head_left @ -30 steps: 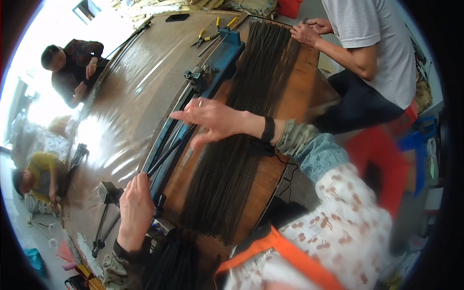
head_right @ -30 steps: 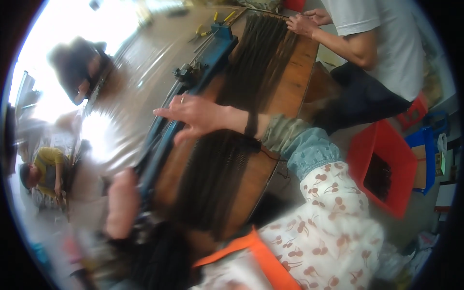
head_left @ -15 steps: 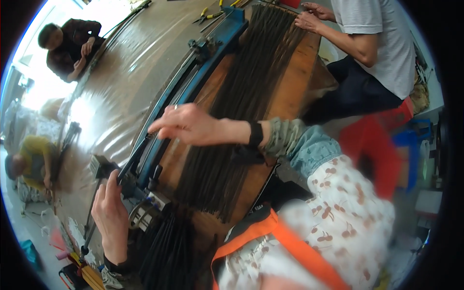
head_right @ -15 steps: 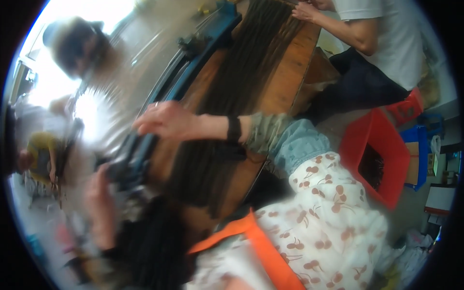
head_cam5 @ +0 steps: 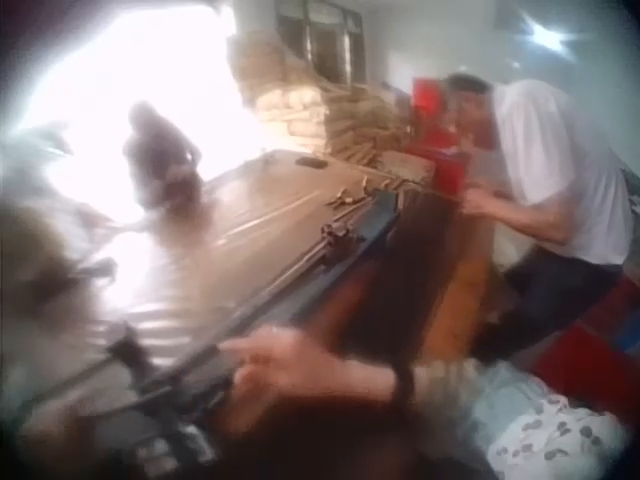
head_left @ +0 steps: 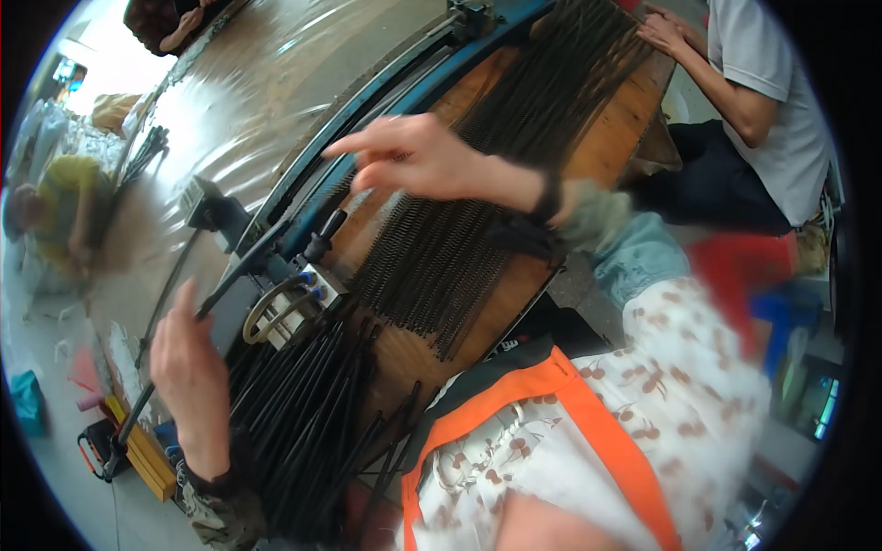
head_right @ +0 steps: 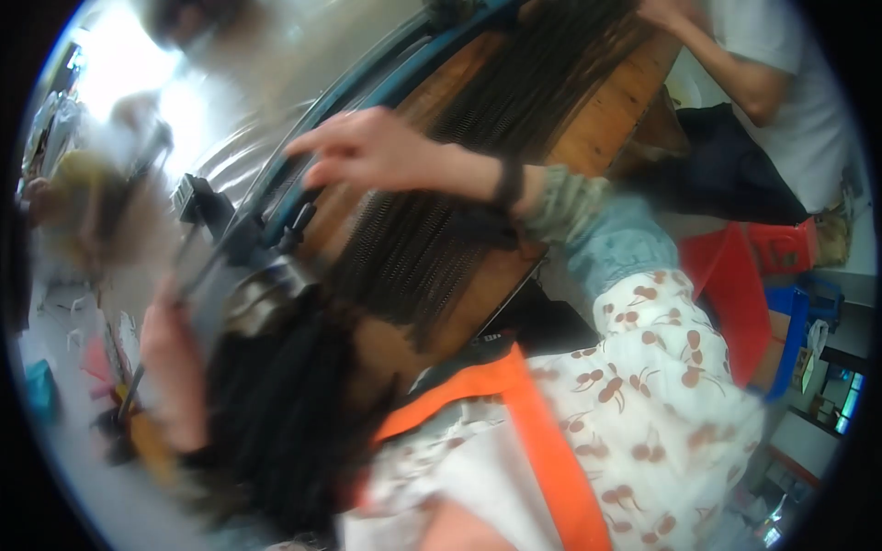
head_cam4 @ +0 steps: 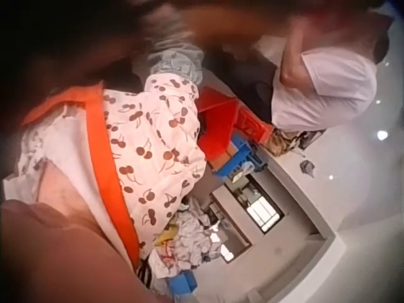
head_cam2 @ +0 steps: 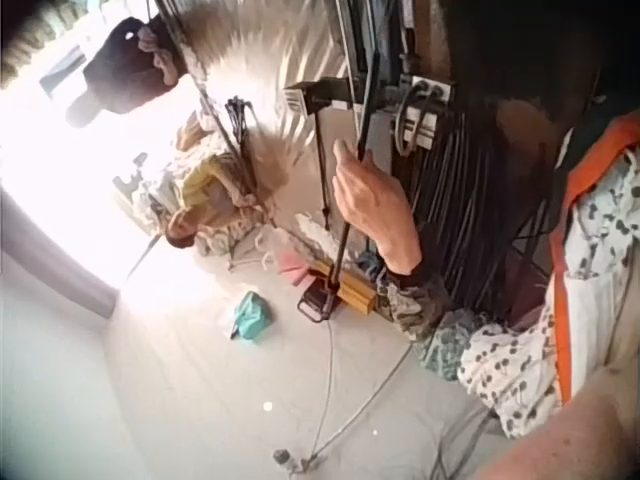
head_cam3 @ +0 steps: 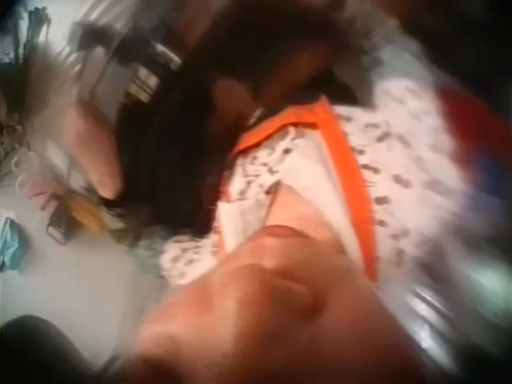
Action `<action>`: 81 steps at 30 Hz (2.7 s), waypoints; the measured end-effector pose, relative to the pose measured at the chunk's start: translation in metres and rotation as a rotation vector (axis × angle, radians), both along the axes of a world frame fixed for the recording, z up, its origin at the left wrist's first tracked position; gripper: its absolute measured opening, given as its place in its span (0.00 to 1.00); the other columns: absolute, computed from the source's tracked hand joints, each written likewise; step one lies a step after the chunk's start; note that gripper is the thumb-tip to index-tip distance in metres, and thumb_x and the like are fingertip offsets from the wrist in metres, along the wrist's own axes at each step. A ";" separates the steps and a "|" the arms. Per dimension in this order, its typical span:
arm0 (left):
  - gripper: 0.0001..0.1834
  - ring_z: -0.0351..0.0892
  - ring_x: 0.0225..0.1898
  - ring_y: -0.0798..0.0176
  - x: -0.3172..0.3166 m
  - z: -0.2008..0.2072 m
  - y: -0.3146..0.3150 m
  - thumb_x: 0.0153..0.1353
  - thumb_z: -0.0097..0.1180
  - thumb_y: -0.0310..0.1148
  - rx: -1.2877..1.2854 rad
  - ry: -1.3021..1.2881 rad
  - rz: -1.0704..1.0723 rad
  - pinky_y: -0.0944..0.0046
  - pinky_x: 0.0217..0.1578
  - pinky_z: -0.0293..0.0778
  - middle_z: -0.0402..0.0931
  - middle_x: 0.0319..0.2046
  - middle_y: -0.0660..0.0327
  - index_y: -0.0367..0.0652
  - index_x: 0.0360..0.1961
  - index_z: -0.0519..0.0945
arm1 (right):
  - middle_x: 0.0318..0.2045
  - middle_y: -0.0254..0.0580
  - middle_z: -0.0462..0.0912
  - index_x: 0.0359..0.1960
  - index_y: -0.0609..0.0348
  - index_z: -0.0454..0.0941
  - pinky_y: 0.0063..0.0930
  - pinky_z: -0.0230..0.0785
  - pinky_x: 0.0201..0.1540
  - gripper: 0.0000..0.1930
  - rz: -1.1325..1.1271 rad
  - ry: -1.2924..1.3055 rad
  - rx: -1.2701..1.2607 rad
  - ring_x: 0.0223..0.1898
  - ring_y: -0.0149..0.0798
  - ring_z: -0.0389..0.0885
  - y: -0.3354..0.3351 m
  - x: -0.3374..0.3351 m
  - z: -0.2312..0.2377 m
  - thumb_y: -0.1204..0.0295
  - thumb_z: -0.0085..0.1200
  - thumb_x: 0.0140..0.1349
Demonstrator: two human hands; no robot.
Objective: Processing and organizing black metal rods by feeding them into a manual mechanical jig.
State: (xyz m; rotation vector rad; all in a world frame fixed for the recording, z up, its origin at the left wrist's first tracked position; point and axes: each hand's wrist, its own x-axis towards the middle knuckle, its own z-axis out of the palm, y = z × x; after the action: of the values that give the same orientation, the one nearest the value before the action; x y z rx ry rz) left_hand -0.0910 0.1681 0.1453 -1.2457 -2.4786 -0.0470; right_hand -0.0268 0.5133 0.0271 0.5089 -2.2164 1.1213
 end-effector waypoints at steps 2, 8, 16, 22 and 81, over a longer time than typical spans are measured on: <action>0.19 0.77 0.33 0.50 -0.006 -0.004 -0.016 0.59 0.57 0.19 0.032 0.082 0.081 0.54 0.33 0.73 0.72 0.29 0.55 0.44 0.52 0.76 | 0.24 0.32 0.79 0.58 0.51 0.81 0.24 0.73 0.29 0.19 -0.082 0.104 0.101 0.24 0.28 0.77 0.014 -0.002 -0.017 0.70 0.61 0.64; 0.16 0.78 0.37 0.49 -0.008 -0.001 -0.015 0.59 0.54 0.19 -0.023 0.082 -0.003 0.54 0.36 0.74 0.76 0.34 0.53 0.42 0.49 0.78 | 0.28 0.31 0.83 0.55 0.44 0.81 0.27 0.71 0.27 0.17 -0.257 0.481 0.332 0.25 0.30 0.77 -0.003 -0.025 -0.001 0.65 0.60 0.64; 0.14 0.80 0.43 0.45 -0.037 0.060 -0.102 0.70 0.51 0.27 0.178 0.344 0.174 0.56 0.44 0.74 0.81 0.42 0.49 0.42 0.56 0.78 | 0.27 0.38 0.85 0.47 0.53 0.84 0.28 0.74 0.32 0.12 -0.082 -0.235 0.021 0.29 0.35 0.83 -0.015 -0.058 0.003 0.63 0.57 0.68; 0.15 0.82 0.40 0.49 -0.008 0.045 -0.128 0.69 0.53 0.25 0.316 0.279 0.169 0.59 0.42 0.75 0.81 0.42 0.48 0.40 0.56 0.79 | 0.31 0.38 0.88 0.40 0.59 0.85 0.21 0.75 0.38 0.09 0.374 -0.062 0.083 0.32 0.25 0.84 -0.126 -0.117 0.053 0.67 0.61 0.65; 0.10 0.77 0.34 0.36 -0.061 -0.090 -0.022 0.70 0.50 0.36 0.162 -0.317 0.249 0.44 0.32 0.71 0.77 0.27 0.46 0.42 0.34 0.73 | 0.33 0.37 0.83 0.50 0.56 0.82 0.34 0.63 0.45 0.19 -0.049 0.058 0.588 0.44 0.41 0.79 -0.015 0.014 0.013 0.67 0.64 0.56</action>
State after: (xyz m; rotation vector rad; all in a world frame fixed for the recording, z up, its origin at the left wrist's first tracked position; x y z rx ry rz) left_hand -0.1524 0.1461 0.0549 -0.9147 -2.8137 -0.4008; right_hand -0.0128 0.4979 0.0400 0.7074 -2.4768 0.4037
